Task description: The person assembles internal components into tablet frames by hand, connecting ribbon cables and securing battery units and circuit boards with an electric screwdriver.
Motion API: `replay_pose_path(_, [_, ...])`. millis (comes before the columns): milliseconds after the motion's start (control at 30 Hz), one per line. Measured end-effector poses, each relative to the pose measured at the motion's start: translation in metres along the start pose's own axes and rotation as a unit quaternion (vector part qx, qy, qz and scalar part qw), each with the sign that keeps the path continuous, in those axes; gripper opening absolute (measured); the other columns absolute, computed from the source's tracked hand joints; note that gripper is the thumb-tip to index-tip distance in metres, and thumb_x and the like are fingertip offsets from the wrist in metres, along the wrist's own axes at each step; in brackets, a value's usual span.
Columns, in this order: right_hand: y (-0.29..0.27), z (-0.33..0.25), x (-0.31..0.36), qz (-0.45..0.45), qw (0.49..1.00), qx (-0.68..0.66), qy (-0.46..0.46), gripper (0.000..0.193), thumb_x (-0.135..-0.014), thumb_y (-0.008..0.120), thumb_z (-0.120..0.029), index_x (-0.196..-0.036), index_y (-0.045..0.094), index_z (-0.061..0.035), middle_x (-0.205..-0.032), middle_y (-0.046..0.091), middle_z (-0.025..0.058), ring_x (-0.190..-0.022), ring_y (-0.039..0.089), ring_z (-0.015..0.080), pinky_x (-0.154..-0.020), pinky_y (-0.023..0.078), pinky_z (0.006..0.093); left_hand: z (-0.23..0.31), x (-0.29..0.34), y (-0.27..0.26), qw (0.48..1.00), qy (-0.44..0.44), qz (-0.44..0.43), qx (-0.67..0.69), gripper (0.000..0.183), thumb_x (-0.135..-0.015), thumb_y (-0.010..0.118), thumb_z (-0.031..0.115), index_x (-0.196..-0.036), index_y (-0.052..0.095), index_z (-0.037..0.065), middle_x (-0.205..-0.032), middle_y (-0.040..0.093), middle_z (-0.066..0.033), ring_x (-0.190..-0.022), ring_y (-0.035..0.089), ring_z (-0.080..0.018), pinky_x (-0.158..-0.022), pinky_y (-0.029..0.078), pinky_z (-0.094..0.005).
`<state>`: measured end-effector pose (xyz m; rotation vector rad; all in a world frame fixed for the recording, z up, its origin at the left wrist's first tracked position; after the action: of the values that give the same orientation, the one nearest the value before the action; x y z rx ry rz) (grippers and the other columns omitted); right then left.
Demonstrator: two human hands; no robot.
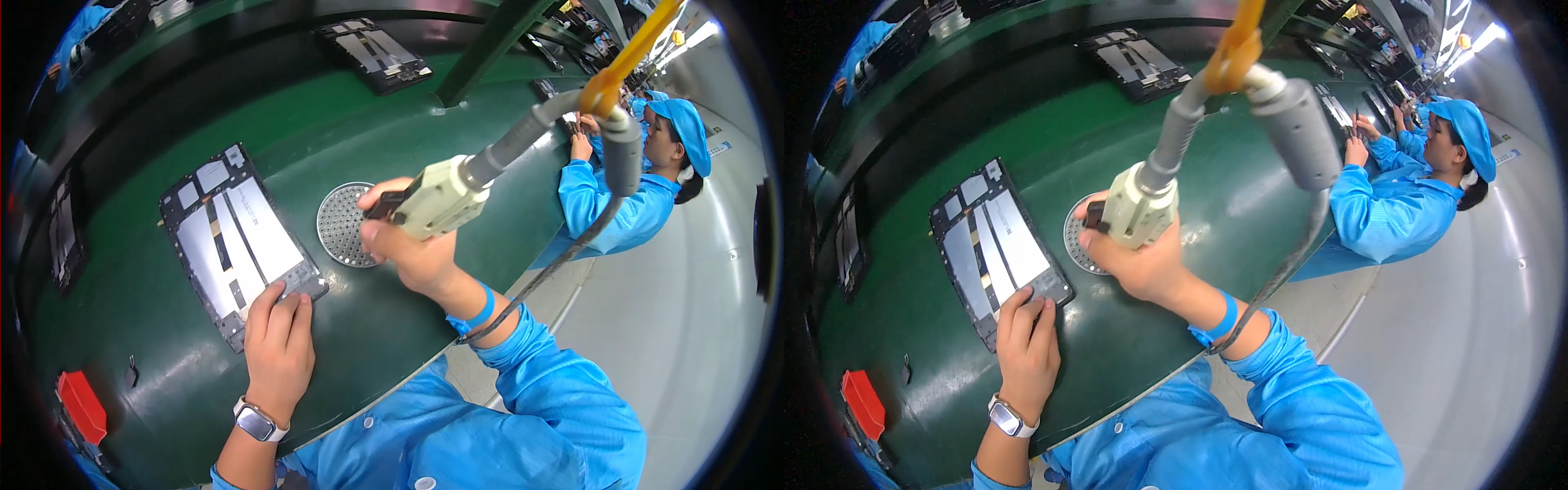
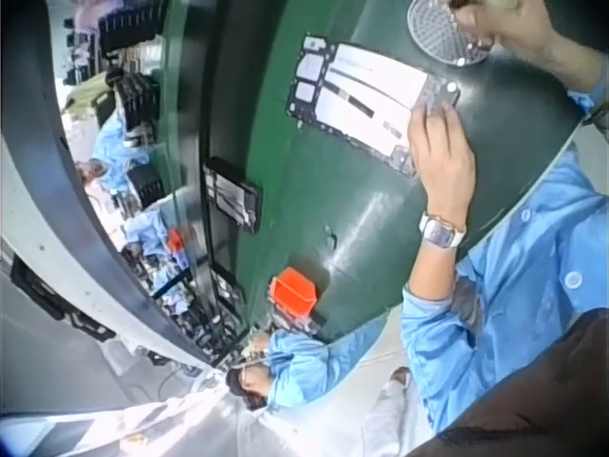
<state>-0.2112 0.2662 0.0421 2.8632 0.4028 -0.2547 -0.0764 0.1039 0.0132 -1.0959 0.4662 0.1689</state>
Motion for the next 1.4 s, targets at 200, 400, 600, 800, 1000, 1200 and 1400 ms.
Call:
replay_pose_path(200, [0.005,-0.001,0.002,-0.035,0.999,0.014,0.009,0.024,-0.08,0.066,0.007,-0.103,0.063,0.0015,-0.073,0.062,0.0051,-0.055,0.055,0.0083,-0.049,0.044,0.0232,0.002,0.001,0.0,1.0,-0.008,-0.002,0.0,0.028,-0.075,0.068,-0.009,-0.102,0.068,-0.005,-0.102,0.063,-0.0149,-0.109,0.06,-0.0364,-0.088,0.053,-0.0448])
replay_pose_path(400, [0.01,0.008,0.0,-0.039,0.999,0.002,0.008,0.022,-0.08,0.066,0.008,-0.101,0.063,0.0007,-0.073,0.061,0.0035,-0.055,0.055,0.0075,-0.049,0.044,0.0223,0.002,0.0,0.0,1.0,-0.009,0.0,0.008,0.029,-0.075,0.068,-0.009,-0.103,0.068,-0.005,-0.101,0.063,-0.0156,-0.108,0.061,-0.0371,-0.087,0.053,-0.045])
replay_pose_path(600, [0.011,0.013,0.001,-0.043,0.999,-0.004,0.005,0.021,-0.08,0.065,0.008,-0.099,0.062,0.0007,-0.073,0.061,0.0034,-0.054,0.054,0.0075,-0.049,0.043,0.0227,0.002,-0.001,-0.001,1.0,-0.005,0.005,0.005,0.023,-0.079,0.065,-0.005,-0.101,0.069,-0.007,-0.102,0.063,-0.0142,-0.108,0.06,-0.0346,-0.089,0.052,-0.0447])
replay_pose_path(800, [0.011,0.015,0.004,-0.041,0.999,-0.005,0.008,0.021,-0.08,0.064,0.008,-0.099,0.062,0.0004,-0.073,0.061,0.0047,-0.054,0.054,0.0084,-0.049,0.044,0.0235,0.002,0.002,-0.002,1.0,-0.005,0.005,0.011,0.023,-0.079,0.065,-0.004,-0.102,0.069,-0.006,-0.103,0.063,-0.014,-0.108,0.06,-0.0341,-0.089,0.051,-0.0446])
replay_pose_path(1000, [0.015,0.016,0.005,-0.027,1.0,0.014,-0.001,0.023,-0.08,0.064,0.008,-0.101,0.061,0.0009,-0.073,0.061,0.0065,-0.055,0.055,0.0098,-0.048,0.044,0.0246,-0.002,0.003,-0.008,1.0,-0.014,0.0,0.024,0.024,-0.078,0.065,-0.005,-0.102,0.069,-0.005,-0.105,0.062,-0.0153,-0.111,0.059,-0.0353,-0.089,0.052,-0.044])
replay_pose_path(1200, [0.033,-0.012,0.003,-0.101,0.994,-0.004,-0.042,0.025,-0.084,0.058,0.007,-0.108,0.055,0.0022,-0.072,0.059,0.01,-0.054,0.053,0.013,-0.048,0.043,0.0268,-0.012,0.012,-0.021,1.0,-0.016,0.02,0.006,0.02,-0.077,0.069,-0.003,-0.097,0.07,-0.004,-0.11,0.066,-0.0169,-0.111,0.063,-0.0341,-0.087,0.057,-0.0406])
replay_pose_path(1400, [0.078,-0.001,0.015,-0.125,0.991,-0.034,0.015,0.026,-0.08,0.061,0.011,-0.105,0.059,0.0025,-0.072,0.061,0.0078,-0.056,0.055,0.0106,-0.049,0.045,0.0247,-0.018,0.015,-0.018,0.998,-0.017,0.051,0.043,0.015,-0.078,0.071,-0.002,-0.093,0.07,-0.005,-0.107,0.067,-0.0159,-0.108,0.065,-0.0319,-0.086,0.057,-0.0393])
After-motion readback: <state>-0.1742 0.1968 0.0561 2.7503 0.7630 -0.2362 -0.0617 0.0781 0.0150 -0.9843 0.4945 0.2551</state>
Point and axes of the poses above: each hand's wrist, its own x-axis away from the middle knuckle, its own y-axis out of the palm, z = x × y, the point moved 2 cm from there along -x, towards the middle knuckle
